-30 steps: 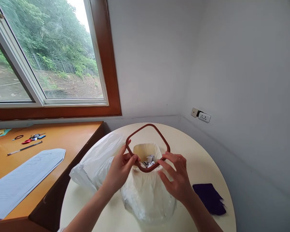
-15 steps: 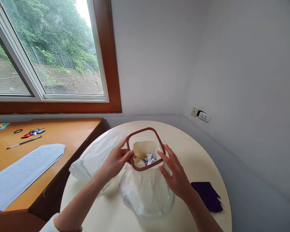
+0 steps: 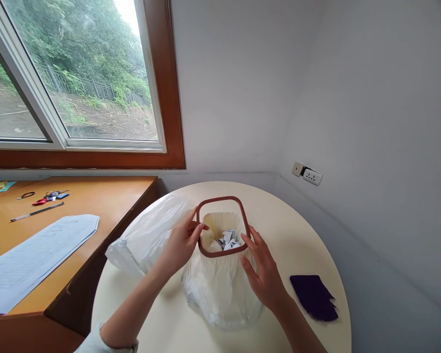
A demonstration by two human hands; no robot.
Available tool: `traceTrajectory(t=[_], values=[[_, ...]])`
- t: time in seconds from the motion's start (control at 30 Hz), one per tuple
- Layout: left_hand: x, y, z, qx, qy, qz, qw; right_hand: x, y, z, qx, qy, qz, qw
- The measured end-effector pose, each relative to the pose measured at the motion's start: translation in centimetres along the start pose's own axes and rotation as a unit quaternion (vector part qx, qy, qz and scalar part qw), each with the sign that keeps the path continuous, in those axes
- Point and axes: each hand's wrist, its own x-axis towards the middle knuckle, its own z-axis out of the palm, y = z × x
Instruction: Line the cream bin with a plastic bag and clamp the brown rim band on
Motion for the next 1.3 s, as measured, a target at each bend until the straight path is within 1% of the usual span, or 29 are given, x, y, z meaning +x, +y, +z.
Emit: traceTrajectory(t=[0.27,0.37,0.47,0.63,0.97,1.3], values=[[0.0,-1.1,1.0,0.05,0.045,0.01,0.998,-0.7,0.3,0.5,0.012,0.001,0.018,1.0],[0.0,-1.5,1.4,0.066,0.049,0.002,0.997,-1.0,0.4,0.7,0.02,-0.003,0.026,0.999],[-0.1,-1.7,1.6,0.089,0.051,0.011,0.995,-1.2,0.4,0.8,0.028,-0.004,0.032,0.999],[-0.3,-1.6,1.6,0.121,0.037,0.023,0.992,-1.4,0.3,1.1,0.039,0.003,0.04,0.998],[-0.5,-1.0,1.8,0.141,0.027,0.026,0.989,-1.6,0.3,1.5,0.05,0.003,0.05,0.998],[-0.4,-1.6,1.8,0.135,0.018,0.022,0.991,-1.6,0.5,2.1,0.052,0.027,0.04,0.998]])
